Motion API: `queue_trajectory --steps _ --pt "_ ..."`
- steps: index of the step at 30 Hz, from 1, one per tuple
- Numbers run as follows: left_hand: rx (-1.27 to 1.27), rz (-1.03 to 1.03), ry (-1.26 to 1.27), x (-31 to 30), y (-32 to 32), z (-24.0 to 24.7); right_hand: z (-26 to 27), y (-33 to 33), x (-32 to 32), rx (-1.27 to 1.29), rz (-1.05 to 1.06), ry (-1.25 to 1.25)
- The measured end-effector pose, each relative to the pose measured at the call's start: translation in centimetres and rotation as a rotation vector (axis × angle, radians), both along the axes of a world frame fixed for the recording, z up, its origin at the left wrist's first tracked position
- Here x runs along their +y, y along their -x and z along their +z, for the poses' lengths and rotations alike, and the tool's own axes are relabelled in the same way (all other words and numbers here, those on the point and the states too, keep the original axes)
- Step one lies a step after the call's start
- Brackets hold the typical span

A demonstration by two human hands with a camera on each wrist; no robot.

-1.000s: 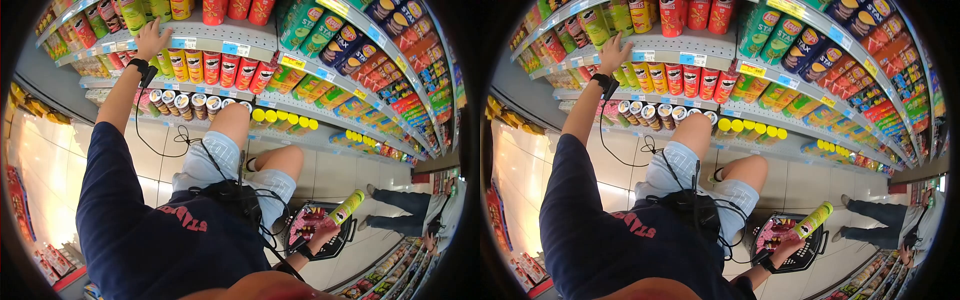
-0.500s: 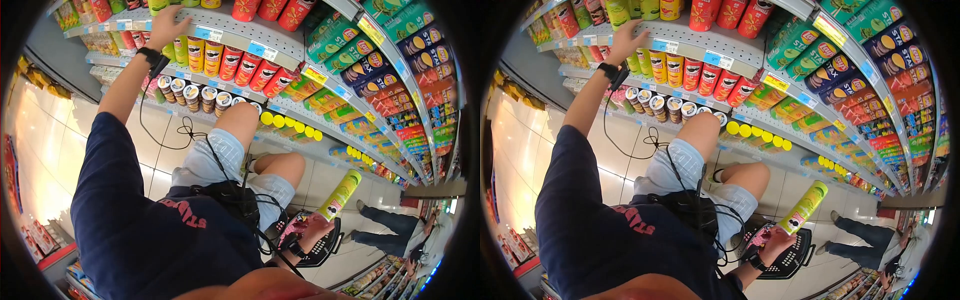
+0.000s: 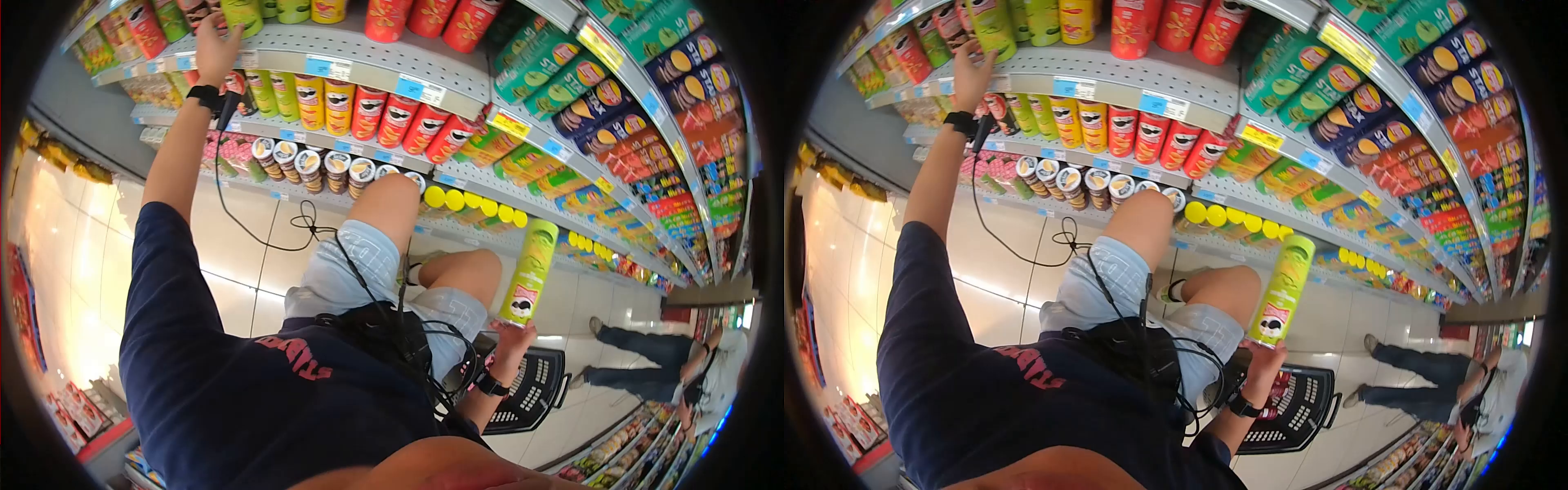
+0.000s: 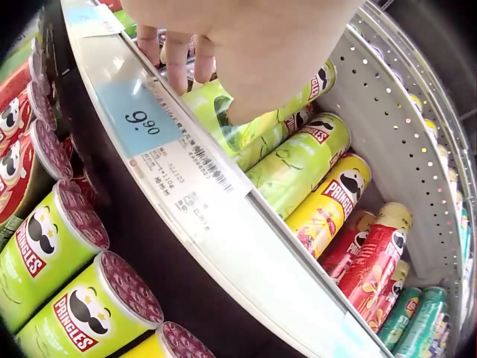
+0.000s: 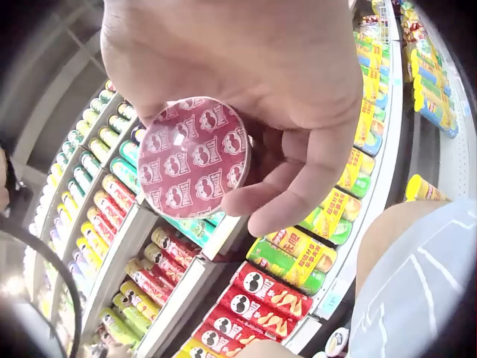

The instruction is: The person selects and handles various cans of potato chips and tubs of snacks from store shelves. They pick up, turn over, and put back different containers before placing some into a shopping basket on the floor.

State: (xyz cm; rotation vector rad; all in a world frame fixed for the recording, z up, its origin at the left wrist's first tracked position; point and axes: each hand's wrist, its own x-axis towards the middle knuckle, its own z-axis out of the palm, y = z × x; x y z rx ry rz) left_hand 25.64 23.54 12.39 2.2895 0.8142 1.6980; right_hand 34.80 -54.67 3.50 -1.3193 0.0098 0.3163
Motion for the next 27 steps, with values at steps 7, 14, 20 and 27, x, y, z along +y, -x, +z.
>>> queue_trajectory --steps 7,14,20,27 --pt "0.051 -0.094 -0.444 -13.0 -0.4 3.4 1.3 0.4 -0.4 -0.266 0.200 0.317" --pt "0.621 -1.037 -0.392 -34.0 -2.5 4.9 7.8 -2.0 6.8 -0.212 0.507 0.199" --pt "0.696 -1.064 -0.498 -38.7 -5.4 4.2 8.3 -4.2 10.9 -0.364 0.783 0.153" --pt "0.516 -0.962 -0.115 -32.7 -3.6 4.6 7.2 -5.3 10.1 -0.236 0.561 0.086"
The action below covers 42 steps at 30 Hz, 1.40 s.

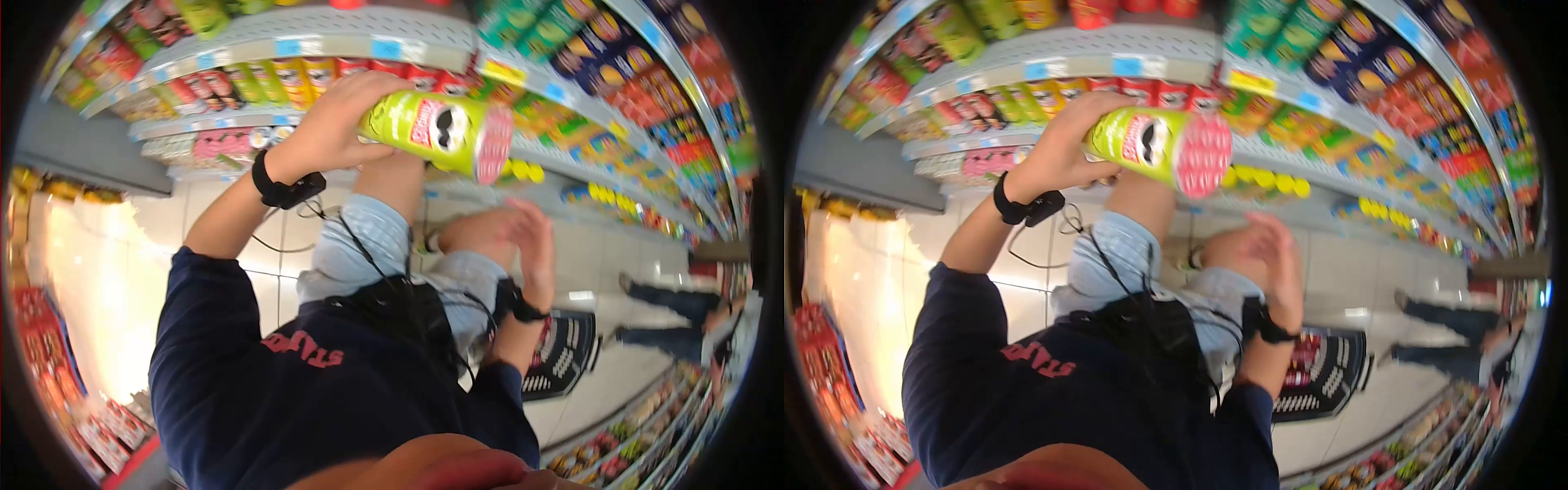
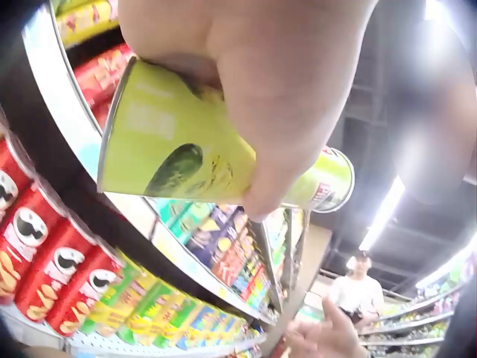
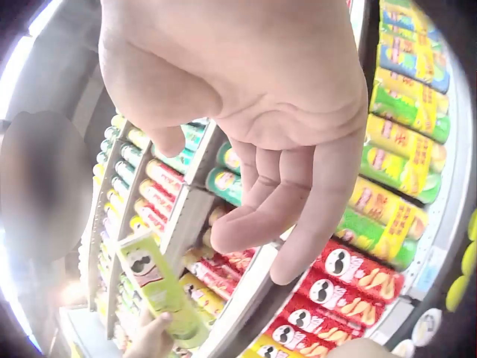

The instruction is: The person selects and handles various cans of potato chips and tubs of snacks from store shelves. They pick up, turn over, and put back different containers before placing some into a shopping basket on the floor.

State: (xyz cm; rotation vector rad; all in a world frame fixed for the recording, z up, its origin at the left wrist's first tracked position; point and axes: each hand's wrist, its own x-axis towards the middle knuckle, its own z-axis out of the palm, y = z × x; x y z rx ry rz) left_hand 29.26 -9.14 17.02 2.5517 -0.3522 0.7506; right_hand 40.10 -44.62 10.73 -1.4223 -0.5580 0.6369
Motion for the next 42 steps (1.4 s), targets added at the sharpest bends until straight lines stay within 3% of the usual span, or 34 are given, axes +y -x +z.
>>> queue_trajectory --steps 1,3,4,6,7,10,16,21,24,26,28,31,34,42 --pt "-0.018 0.069 0.132 1.7 0.8 0.2 -1.2 0.1 -0.5 0.012 -0.136 0.029" --pt "-0.094 0.204 0.374 5.5 2.6 0.8 -4.6 -0.8 -3.2 0.033 -0.214 0.124" --pt "-0.158 0.329 0.345 6.9 3.6 1.7 -6.2 -0.5 -3.9 0.086 -0.374 0.130" --pt "-0.277 0.494 0.460 10.8 5.3 2.0 -7.3 -0.6 -6.0 0.170 -0.281 0.097" --pt "-0.284 0.609 0.458 12.2 6.2 2.5 -8.1 -0.4 -6.8 0.210 -0.321 0.101" --pt "-0.369 0.683 0.593 14.3 6.9 3.9 -8.9 0.4 -8.3 0.240 -0.474 0.178" --pt "-0.404 0.716 0.442 19.4 6.3 0.9 -10.5 0.5 -8.4 0.251 -0.605 0.112" --pt "-0.288 0.746 0.544 17.8 6.9 2.0 -10.8 1.1 -8.1 0.287 -0.559 0.108" --pt "-0.134 0.823 0.413 17.3 6.8 1.4 -11.8 0.9 -7.8 0.277 -0.542 0.069" --pt "-0.190 0.670 0.474 16.8 6.1 0.6 -12.4 1.1 -8.4 0.273 -0.546 0.056" --pt "-0.155 0.710 0.492 17.3 5.3 1.0 -12.4 1.0 -8.4 0.251 -0.507 0.092" --pt "-0.163 0.608 0.629 19.1 3.4 1.9 -12.4 1.2 -8.7 0.246 -0.515 0.066" --pt "-0.130 0.707 0.656 20.8 1.3 1.8 -13.1 1.4 -9.2 0.251 -0.523 0.045" --pt "-0.305 0.685 0.813 22.5 -1.8 1.7 -13.1 2.4 -9.5 0.229 -0.506 0.003"
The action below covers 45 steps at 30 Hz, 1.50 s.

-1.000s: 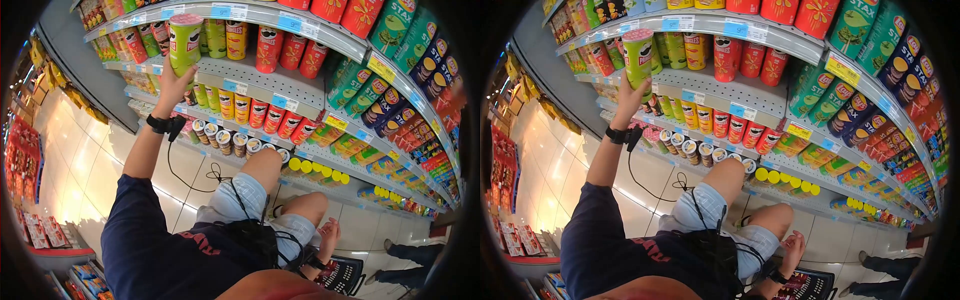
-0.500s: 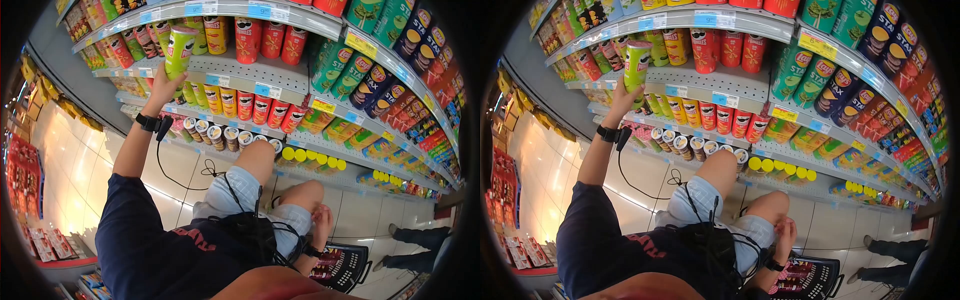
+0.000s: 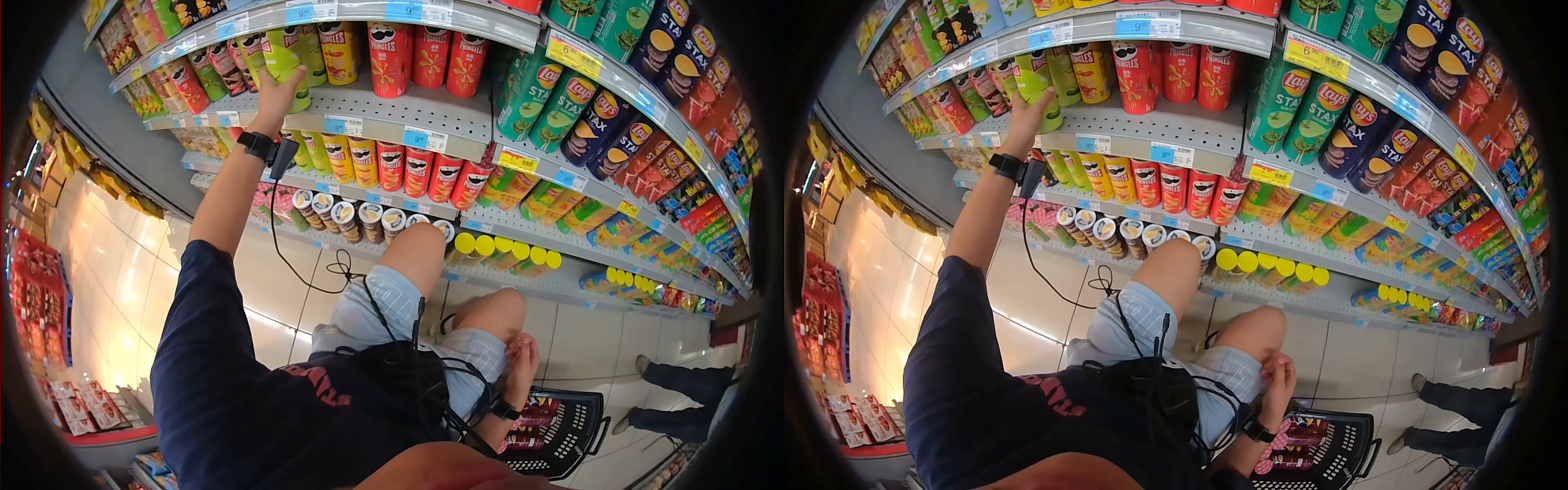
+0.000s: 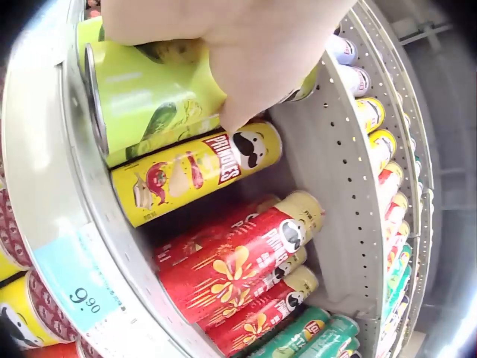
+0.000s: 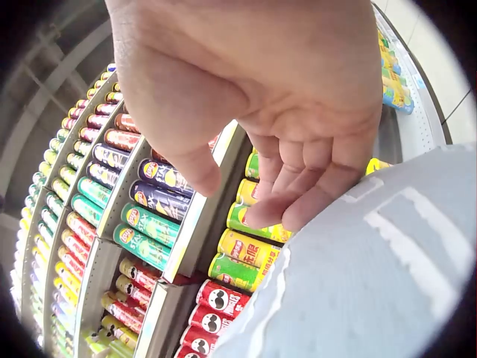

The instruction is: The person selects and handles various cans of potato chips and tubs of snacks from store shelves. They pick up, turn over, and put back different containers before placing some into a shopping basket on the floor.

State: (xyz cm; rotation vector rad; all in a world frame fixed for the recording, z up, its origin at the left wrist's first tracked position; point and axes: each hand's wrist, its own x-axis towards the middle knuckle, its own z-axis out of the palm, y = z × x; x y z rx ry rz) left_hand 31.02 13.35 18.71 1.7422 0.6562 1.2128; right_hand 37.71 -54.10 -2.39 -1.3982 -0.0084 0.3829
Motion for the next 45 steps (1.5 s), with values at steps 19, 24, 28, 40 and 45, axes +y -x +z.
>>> queue_trajectory --steps 19,24,28,40,45 --pt "0.089 0.488 -0.532 3.0 -2.0 -4.4 0.8 -0.5 0.7 -0.009 0.058 0.081" --pt "0.144 0.492 -0.584 1.8 0.4 -5.2 0.8 -0.4 0.8 0.004 0.055 0.085" --pt "0.193 0.509 -0.618 3.2 1.2 -5.9 1.3 -0.5 1.3 -0.013 0.068 0.123" --pt "-0.060 0.479 -0.440 5.7 2.9 -5.7 1.4 0.0 1.8 -0.033 0.102 0.175" --pt "0.000 0.210 -0.224 7.6 3.7 -5.2 1.6 0.0 2.2 -0.022 0.096 0.182"
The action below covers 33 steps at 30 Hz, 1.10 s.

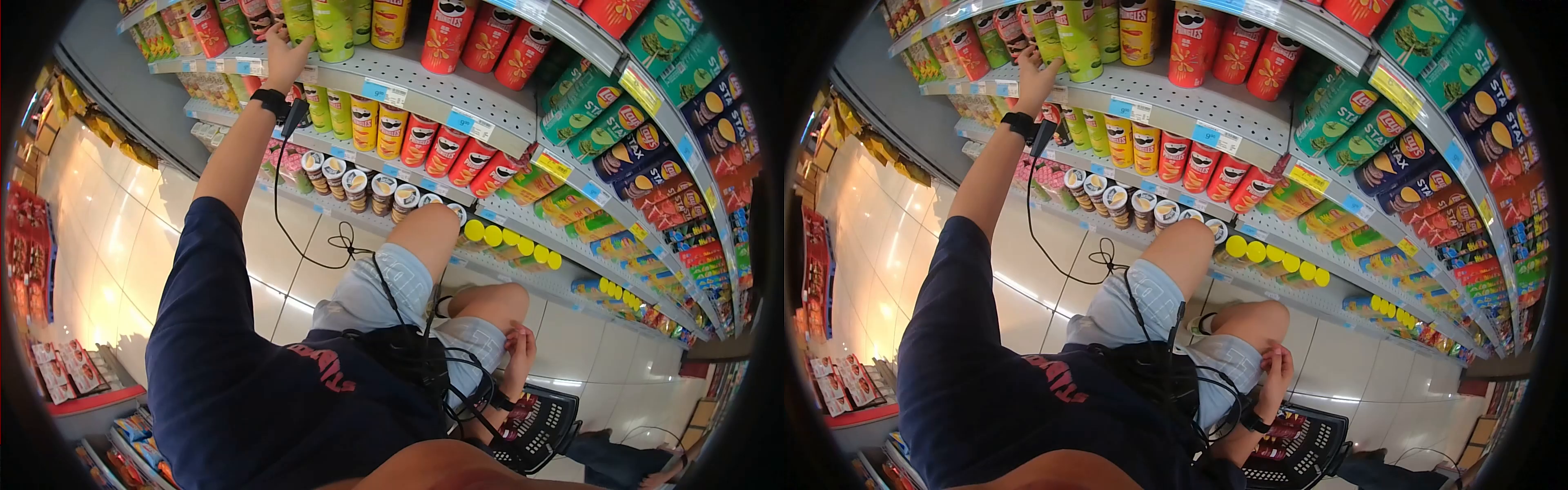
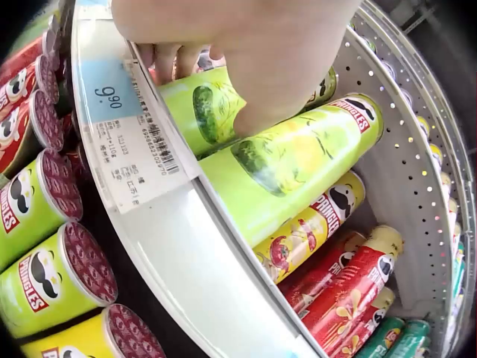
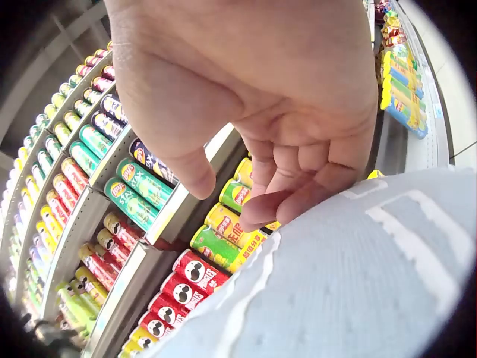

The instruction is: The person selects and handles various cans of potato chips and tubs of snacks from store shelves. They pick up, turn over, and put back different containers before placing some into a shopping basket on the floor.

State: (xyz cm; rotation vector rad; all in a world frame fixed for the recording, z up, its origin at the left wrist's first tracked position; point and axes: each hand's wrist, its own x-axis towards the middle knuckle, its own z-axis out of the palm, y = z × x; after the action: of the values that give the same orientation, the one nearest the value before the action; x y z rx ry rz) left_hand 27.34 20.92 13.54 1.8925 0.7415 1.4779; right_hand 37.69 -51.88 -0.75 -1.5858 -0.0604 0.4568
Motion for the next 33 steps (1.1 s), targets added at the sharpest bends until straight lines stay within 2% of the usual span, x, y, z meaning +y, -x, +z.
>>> queue_trajectory --steps 4,6,9,13,17,19,22,24,25,26,27,29,32,33 --pt "0.071 0.037 -0.043 0.8 0.1 -0.2 -0.1 -0.1 0.1 -0.024 0.020 0.016" --pt "0.120 0.136 -0.136 0.5 0.1 -0.1 0.0 0.1 0.2 -0.028 0.016 0.017" --pt "0.163 0.104 -0.089 0.4 0.5 0.3 0.3 0.3 0.4 -0.029 0.016 0.030" --pt "0.166 0.132 -0.125 3.3 0.4 -1.7 0.5 0.4 0.7 -0.037 0.012 0.038" --pt "0.176 0.067 -0.136 4.3 0.8 -2.2 0.2 0.2 0.4 -0.048 0.018 0.058" --pt "0.152 -0.122 -0.131 5.6 0.9 -2.7 -0.3 0.0 -0.3 -0.024 -0.021 0.004" --pt "0.106 -0.259 -0.121 6.4 1.3 -2.6 -0.6 0.0 -1.9 0.004 -0.076 0.053" --pt "0.236 -0.175 -0.202 6.6 2.5 -2.3 -0.7 0.0 -3.7 -0.038 -0.066 0.156" --pt "0.244 -0.296 -0.144 7.2 3.0 -2.4 -1.8 -0.1 -4.8 -0.007 -0.121 0.087" --pt "0.364 -0.246 -0.086 8.1 3.8 -2.6 -2.0 -0.2 -6.0 -0.011 -0.104 0.073" --pt "0.353 -0.189 0.250 2.3 4.4 -0.9 -3.0 0.0 -7.0 0.035 -0.170 0.047" --pt "0.276 -0.289 0.288 12.5 5.3 -4.9 -5.1 0.1 -10.4 0.077 -0.202 0.088" --pt "0.489 -0.025 -0.315 3.4 4.4 -2.2 -7.7 2.4 -15.8 0.183 -0.398 0.114" --pt "0.444 0.025 -0.400 3.8 4.5 -2.6 -9.6 3.4 -18.1 0.222 -0.480 0.084"
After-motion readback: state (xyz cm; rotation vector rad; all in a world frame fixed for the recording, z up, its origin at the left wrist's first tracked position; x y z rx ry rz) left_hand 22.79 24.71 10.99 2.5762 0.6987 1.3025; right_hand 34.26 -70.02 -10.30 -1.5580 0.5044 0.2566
